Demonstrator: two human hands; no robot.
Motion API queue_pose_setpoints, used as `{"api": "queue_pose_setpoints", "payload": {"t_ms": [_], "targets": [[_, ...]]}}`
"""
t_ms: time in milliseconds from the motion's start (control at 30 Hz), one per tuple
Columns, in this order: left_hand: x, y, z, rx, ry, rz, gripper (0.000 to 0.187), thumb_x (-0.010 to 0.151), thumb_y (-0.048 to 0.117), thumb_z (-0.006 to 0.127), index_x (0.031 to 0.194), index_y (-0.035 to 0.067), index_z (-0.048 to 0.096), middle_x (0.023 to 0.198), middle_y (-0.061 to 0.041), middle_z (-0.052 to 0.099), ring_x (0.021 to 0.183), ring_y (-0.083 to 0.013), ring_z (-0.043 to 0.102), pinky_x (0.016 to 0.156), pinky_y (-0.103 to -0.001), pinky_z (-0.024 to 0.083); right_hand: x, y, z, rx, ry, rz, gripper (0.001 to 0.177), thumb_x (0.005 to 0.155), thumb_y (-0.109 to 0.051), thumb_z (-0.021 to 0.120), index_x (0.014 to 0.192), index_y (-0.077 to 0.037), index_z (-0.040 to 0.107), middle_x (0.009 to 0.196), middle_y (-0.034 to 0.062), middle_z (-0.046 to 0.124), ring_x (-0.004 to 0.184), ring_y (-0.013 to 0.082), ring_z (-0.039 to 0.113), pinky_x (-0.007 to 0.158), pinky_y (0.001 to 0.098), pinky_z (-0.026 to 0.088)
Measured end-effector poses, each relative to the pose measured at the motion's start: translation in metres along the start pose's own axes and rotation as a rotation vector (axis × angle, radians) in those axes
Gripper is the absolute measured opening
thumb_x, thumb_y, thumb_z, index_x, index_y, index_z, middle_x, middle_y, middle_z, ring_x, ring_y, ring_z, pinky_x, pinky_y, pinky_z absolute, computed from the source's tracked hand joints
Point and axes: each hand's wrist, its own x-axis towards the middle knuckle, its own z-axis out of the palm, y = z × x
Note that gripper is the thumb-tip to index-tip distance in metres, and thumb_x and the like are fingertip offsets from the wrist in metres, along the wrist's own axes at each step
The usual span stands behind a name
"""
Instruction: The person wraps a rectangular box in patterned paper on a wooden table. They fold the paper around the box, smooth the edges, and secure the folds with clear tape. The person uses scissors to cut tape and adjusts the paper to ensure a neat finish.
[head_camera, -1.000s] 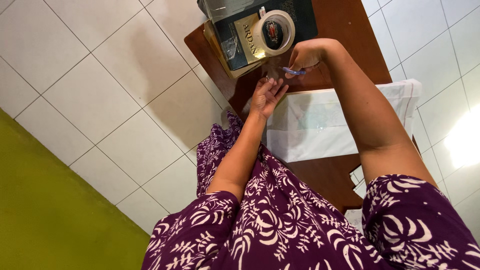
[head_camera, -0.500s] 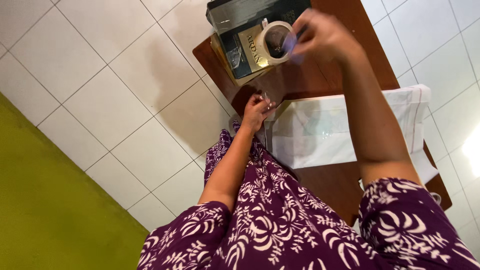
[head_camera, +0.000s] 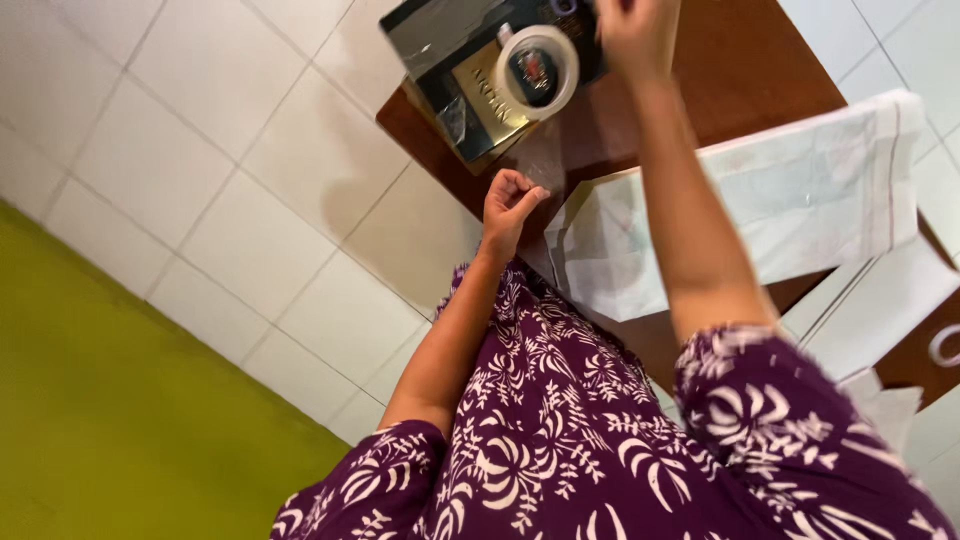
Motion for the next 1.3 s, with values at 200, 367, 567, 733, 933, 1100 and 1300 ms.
{"api": "queue_pose_setpoints", "payload": {"t_ms": [200, 367, 567, 733, 933, 1100, 1300], "targets": [[0.005, 0.005, 0.013, 0.072, -0.161, 0.01, 0.021, 0.096, -0.005, 0.068, 0.103, 0.007, 0.053, 0.103, -0.002, 0.062, 0.097, -0.0085, 0.06, 0.089, -0.024, 0.051, -0.146, -0.141, -0.088, 0.419, -0.413, 0.582, 0.041, 0.074, -0.035, 0.09, 0.101, -0.008, 0.076, 0.087, 0.0049, 0.071, 0.076, 0.0141, 0.064, 0.069, 0.0311, 0.053], [-0.001, -0.006, 0.027, 0.118, -0.29, -0.078, 0.021, 0.097, -0.006, 0.069, 0.104, 0.005, 0.053, 0.101, -0.002, 0.063, 0.092, -0.0086, 0.06, 0.082, -0.023, 0.05, -0.177, -0.188, -0.118, 0.144, -0.172, 0.648, 0.019, 0.083, -0.025, 0.084, 0.092, -0.008, 0.08, 0.083, 0.005, 0.066, 0.069, 0.0145, 0.062, 0.064, 0.0324, 0.051], [-0.005, -0.005, 0.043, 0.568, -0.515, 0.072, 0.01, 0.096, 0.002, 0.073, 0.102, 0.005, 0.067, 0.097, -0.002, 0.066, 0.092, -0.0113, 0.061, 0.082, -0.025, 0.051, -0.245, -0.183, -0.134, 0.169, 0.054, 0.773, 0.013, 0.087, -0.02, 0.082, 0.091, -0.008, 0.08, 0.078, 0.0044, 0.065, 0.065, 0.0122, 0.059, 0.06, 0.0299, 0.046], [-0.016, -0.006, 0.039, 1.001, -0.38, -0.007, 0.009, 0.094, 0.012, 0.069, 0.102, 0.01, 0.07, 0.099, -0.005, 0.07, 0.091, -0.0187, 0.067, 0.081, -0.032, 0.056, -0.348, -0.168, -0.134, 0.463, 0.476, 0.792, 0.02, 0.1, -0.015, 0.077, 0.115, -0.003, 0.073, 0.092, 0.0037, 0.071, 0.079, 0.0104, 0.061, 0.072, 0.0259, 0.05], [0.043, -0.011, 0.021, 1.108, -0.9, 0.659, 0.043, 0.083, -0.005, 0.064, 0.125, 0.004, 0.063, 0.138, -0.019, 0.053, 0.13, -0.0387, 0.052, 0.11, -0.046, 0.045, -0.443, -0.162, -0.088, 0.188, 0.561, 0.559, 0.095, 0.102, -0.035, 0.075, 0.168, -0.009, 0.012, 0.152, 0.0112, 0.06, 0.148, 0.0268, 0.05, 0.128, 0.0436, 0.034], [0.117, -0.044, 0.029, 0.924, -1.278, 0.395, 0.076, 0.074, -0.016, 0.052, 0.146, 0.006, 0.059, 0.163, -0.02, 0.038, 0.152, -0.0408, 0.034, 0.124, -0.046, 0.031, -0.434, -0.123, -0.043, -0.258, 0.337, 0.551, 0.107, 0.093, -0.057, 0.074, 0.165, -0.005, 0.014, 0.152, 0.0079, 0.062, 0.152, 0.0316, 0.043, 0.124, 0.0646, 0.015], [0.111, -0.05, 0.013, 0.93, -1.335, 0.5, 0.074, 0.07, -0.017, 0.042, 0.135, 0.007, 0.066, 0.166, -0.014, 0.036, 0.155, -0.0344, 0.038, 0.124, -0.037, 0.039, -0.453, -0.108, -0.033, -0.371, 0.332, 0.485, 0.107, 0.094, -0.064, 0.067, 0.163, 0.0, 0.015, 0.142, 0.0016, 0.068, 0.142, 0.0268, 0.054, 0.127, 0.063, 0.004]]}}
